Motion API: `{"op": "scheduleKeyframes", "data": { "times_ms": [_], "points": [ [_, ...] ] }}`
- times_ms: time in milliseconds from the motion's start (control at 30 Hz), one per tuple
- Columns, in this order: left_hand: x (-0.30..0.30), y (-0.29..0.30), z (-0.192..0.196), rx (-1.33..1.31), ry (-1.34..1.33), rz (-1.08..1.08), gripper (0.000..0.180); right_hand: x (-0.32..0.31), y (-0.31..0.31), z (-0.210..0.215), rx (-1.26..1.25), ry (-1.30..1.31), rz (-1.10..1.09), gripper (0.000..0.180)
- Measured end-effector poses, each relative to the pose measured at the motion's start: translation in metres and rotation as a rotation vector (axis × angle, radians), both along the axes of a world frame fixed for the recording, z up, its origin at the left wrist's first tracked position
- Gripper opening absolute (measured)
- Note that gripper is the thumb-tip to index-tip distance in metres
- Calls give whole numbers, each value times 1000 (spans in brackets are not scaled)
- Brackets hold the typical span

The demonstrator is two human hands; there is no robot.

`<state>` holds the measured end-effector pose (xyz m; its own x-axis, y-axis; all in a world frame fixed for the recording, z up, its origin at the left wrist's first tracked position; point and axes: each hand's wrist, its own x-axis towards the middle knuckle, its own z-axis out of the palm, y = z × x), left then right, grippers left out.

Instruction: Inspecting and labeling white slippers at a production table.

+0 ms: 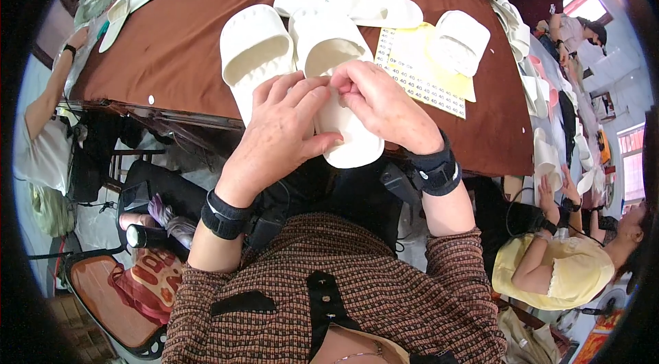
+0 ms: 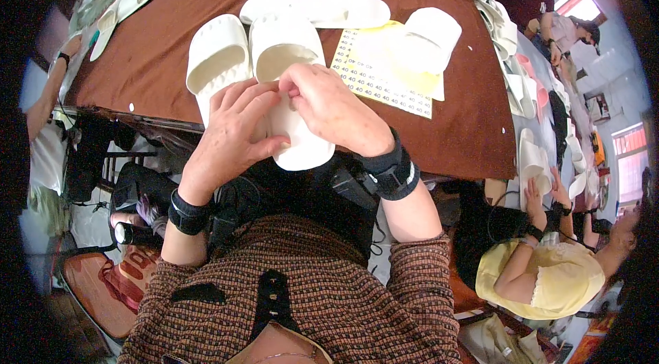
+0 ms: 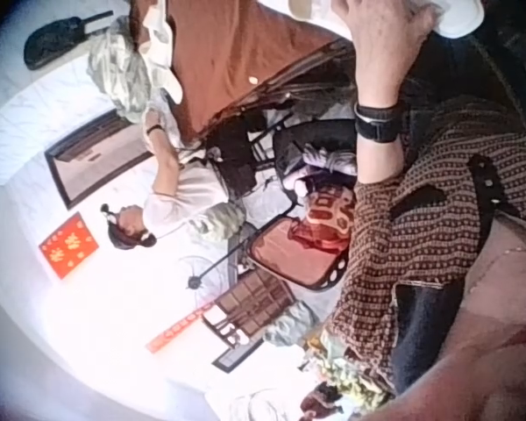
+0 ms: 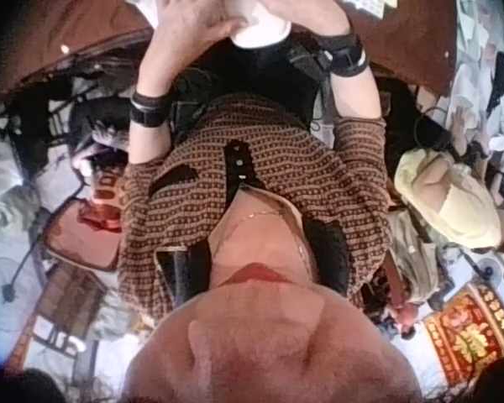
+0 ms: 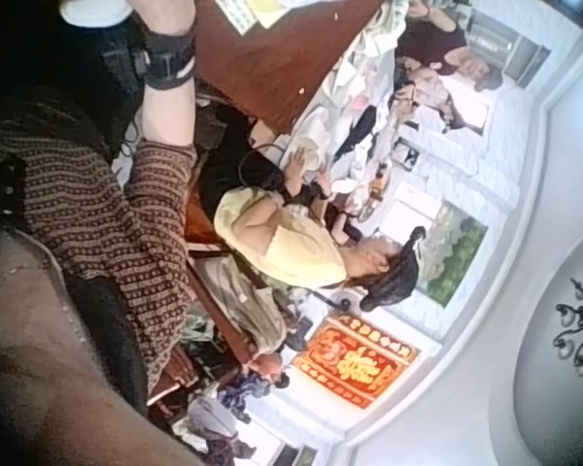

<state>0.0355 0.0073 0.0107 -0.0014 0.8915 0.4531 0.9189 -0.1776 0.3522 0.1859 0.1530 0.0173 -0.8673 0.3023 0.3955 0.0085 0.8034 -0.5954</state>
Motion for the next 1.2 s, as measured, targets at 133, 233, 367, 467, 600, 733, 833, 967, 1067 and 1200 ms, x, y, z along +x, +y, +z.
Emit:
{"op": "scheduleKeyframes", "data": {
  "times_ms": [133,233,367,467,600,733,833,967,1067,1200],
  "points": [
    [0,1,-3,2,-13,-1,55,-1,2,-6,-89,31,-60,12],
    [0,1,-1,-13,41,-15,54,-2,3,-12,-77,74,-94,14],
    [1,0,0,-13,119,-44,52,-4,2,-17,-52,119,-150,18],
    [2,-2,-1,-19,155,-25,49,-9,-2,-21,-81,191,-147,15],
    [6,-1,1,4,173,-25,40,-6,-2,-24,-28,201,-171,22],
    [8,-1,1,-22,211,-15,43,-5,-5,-23,2,228,-171,21],
    [10,-1,1,-28,234,-8,46,-5,-4,-24,11,235,-176,18],
    [11,0,3,-36,225,-17,47,-3,-4,-23,55,273,-170,17],
    [9,0,5,-40,207,-31,46,-4,-5,-24,60,267,-159,16],
    [9,1,6,-22,206,-37,44,-2,-8,-21,-2,275,-171,17]
  ]
}}
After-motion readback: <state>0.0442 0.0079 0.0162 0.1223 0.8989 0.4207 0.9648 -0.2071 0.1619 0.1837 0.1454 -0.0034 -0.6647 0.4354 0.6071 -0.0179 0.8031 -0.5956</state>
